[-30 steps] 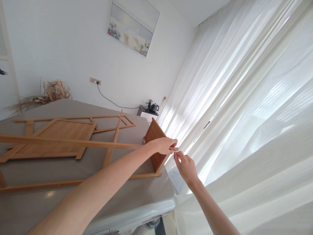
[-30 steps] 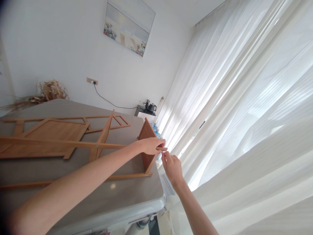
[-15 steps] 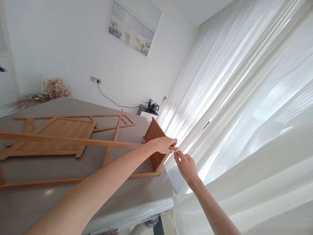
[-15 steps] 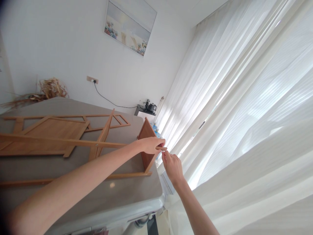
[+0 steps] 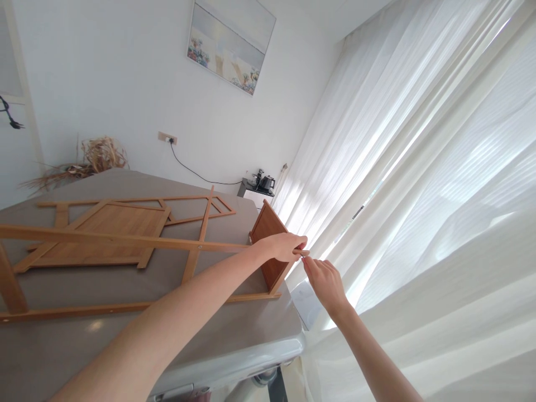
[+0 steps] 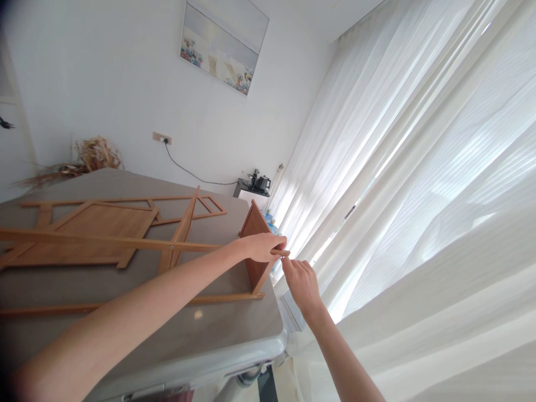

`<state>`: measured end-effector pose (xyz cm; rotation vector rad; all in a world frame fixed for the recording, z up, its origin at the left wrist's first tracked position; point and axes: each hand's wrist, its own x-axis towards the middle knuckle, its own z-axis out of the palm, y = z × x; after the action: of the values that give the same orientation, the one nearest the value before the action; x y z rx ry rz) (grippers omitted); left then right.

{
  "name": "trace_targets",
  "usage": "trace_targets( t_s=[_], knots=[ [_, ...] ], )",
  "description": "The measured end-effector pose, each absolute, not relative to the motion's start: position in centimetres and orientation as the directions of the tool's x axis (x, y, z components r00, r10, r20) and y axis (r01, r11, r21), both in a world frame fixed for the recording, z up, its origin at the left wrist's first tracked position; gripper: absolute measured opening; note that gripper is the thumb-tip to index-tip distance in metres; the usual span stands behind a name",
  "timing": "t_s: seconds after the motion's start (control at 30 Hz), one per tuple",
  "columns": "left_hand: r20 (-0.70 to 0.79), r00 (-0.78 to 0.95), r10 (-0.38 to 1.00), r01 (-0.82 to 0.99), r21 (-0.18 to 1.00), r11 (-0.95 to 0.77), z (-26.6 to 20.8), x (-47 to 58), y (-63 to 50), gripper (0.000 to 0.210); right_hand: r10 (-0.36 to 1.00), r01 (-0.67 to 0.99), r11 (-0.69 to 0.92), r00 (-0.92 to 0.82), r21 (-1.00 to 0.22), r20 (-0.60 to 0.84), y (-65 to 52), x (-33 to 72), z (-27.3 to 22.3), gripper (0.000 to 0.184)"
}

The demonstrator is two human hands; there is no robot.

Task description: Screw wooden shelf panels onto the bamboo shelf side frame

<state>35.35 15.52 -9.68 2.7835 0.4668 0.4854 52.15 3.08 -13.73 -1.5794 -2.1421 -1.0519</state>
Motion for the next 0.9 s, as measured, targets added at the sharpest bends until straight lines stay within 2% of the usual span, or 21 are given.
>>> trace_targets(
  t_s=[0.07, 0.2, 0.27, 0.5, 0.77, 0.9],
  knots=[
    [0.274, 0.892, 0.36, 0.267, 0.325, -0.907, -9.62, 35.31, 15.48, 0.018, 0.721, 0.939, 0.131, -0.311, 0.318, 0.62, 3.1, 52.0, -13.81, 0.031],
    [0.272, 0.893, 0.358, 0.262, 0.333, -0.906, -9.61, 35.28, 15.51, 0.016, 0.781, 0.989, 0.122, -0.15, 0.087, 0.606, 3.08, 51.62, -14.05, 0.033],
    [0.27, 0.895, 0.355, 0.258, 0.336, -0.906, -9.62, 35.29, 15.51, 0.016, 0.797, 0.993, 0.113, -0.115, 0.042, 0.592, 3.06, 51.59, -14.14, 0.034],
    [0.262, 0.896, 0.359, 0.265, 0.334, -0.904, -9.63, 35.35, 15.46, 0.019, 0.78, 0.976, 0.055, -0.174, 0.21, 0.601, 3.09, 52.11, -14.31, 0.028],
    [0.275, 0.895, 0.351, 0.264, 0.307, -0.914, -9.8, 35.48, 15.7, 0.019, 0.673, 0.895, 0.112, -0.388, 0.433, 0.629, 3.31, 52.36, -14.13, 0.027],
    [0.261, 0.894, 0.365, 0.276, 0.322, -0.906, -9.61, 35.37, 15.52, 0.02, 0.665, 0.859, 0.117, -0.441, 0.498, 0.603, 3.28, 52.49, -13.98, 0.026]
  ],
)
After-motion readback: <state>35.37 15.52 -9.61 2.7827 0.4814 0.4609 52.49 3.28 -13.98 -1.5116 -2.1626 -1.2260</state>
